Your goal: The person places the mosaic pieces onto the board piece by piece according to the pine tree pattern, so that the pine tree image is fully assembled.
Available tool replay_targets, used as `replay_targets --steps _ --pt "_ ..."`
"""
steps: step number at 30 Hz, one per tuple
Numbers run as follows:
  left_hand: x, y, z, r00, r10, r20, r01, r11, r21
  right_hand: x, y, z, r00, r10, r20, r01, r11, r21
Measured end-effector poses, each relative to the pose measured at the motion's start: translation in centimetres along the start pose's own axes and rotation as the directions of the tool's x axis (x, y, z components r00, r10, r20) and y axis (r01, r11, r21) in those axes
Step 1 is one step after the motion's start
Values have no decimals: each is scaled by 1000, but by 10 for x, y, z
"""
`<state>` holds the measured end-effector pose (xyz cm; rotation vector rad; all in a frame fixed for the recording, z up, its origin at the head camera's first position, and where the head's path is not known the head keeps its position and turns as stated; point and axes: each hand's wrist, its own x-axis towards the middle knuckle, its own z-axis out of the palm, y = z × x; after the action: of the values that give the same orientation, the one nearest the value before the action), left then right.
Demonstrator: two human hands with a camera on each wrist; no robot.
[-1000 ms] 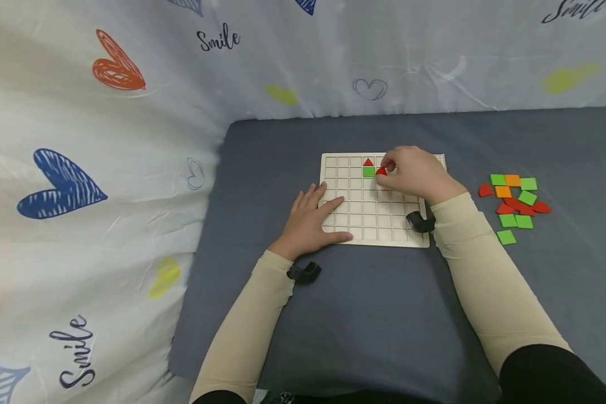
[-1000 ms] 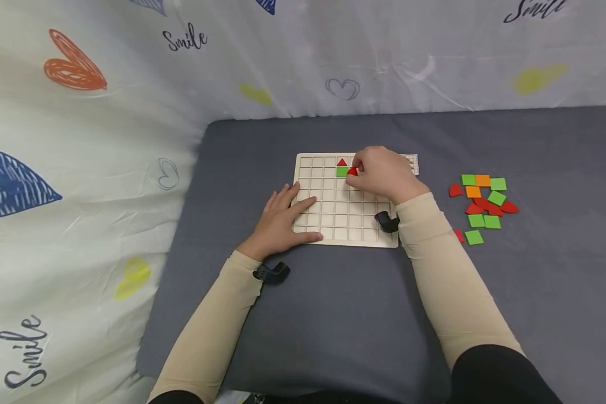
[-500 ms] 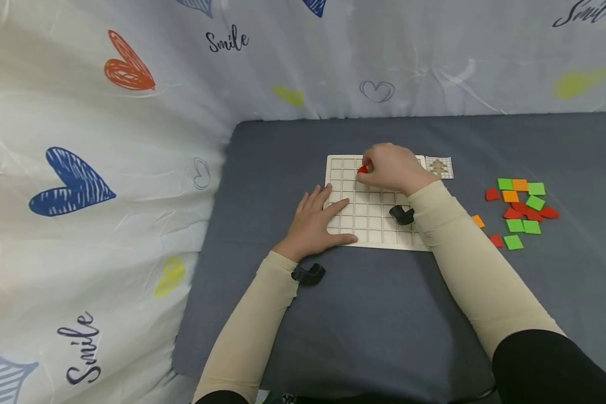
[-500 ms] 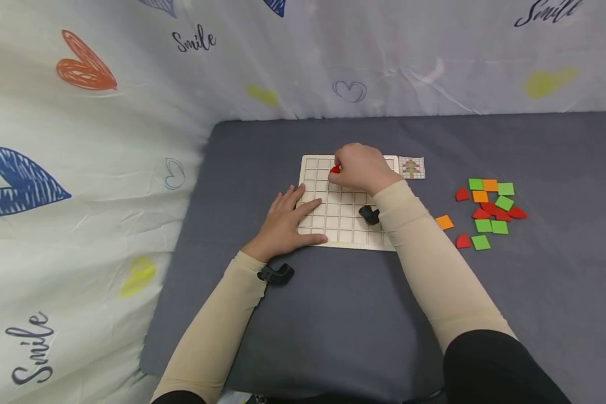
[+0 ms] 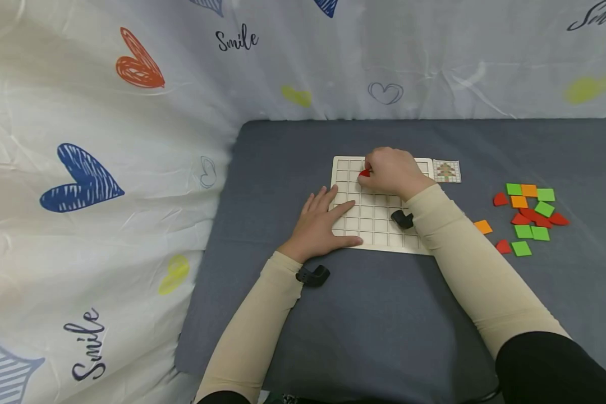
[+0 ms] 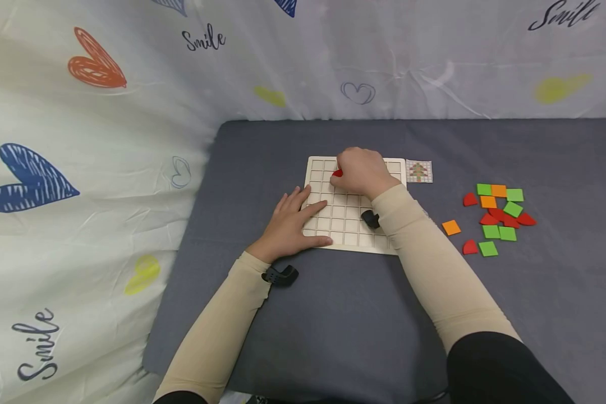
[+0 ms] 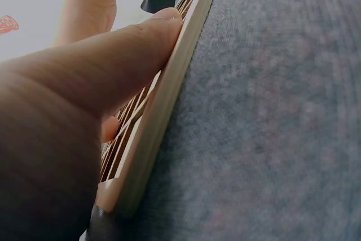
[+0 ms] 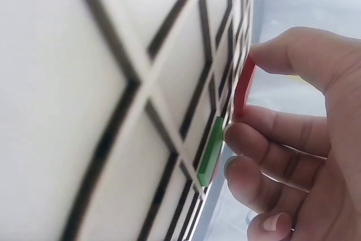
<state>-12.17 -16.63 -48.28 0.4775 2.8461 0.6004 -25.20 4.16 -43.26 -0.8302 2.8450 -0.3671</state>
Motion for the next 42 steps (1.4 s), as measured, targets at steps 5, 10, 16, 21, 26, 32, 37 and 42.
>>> replay_targets --steps 5,10,16,21,26,32,37,42 --pt "0 1 0 1000 0 3 0 1000 -2 -1 0 1 1000 -2 -9 2 1000 -24" --pt "0 2 -1 1000 0 1 0 1000 -8 -3 0 1 1000 4 0 -4 1000 -25" --pt "0 2 -1 1000 4 -5 -4 1000 -9 -4 1 1 1000 19 6 -19 1000 -20" --pt "0 1 1 1000 2 -5 -2 1000 -8 -5 3 1 1000 20 4 -20 1000 -4" --pt "1 0 1 1000 1 -6 -1 1000 -6 -6 5 2 1000 4 2 -4 1000 30" --pt "1 1 0 1000 -4 0 4 1000 -7 -7 5 0 1000 8 27 -10 997 72" --pt "2 1 1 1000 -1 -4 1 1000 -11 -6 8 1 1000 10 25 -13 995 99" --pt "2 -1 2 1000 -1 -5 1 1000 -13 -7 9 2 1000 -11 18 9 994 110"
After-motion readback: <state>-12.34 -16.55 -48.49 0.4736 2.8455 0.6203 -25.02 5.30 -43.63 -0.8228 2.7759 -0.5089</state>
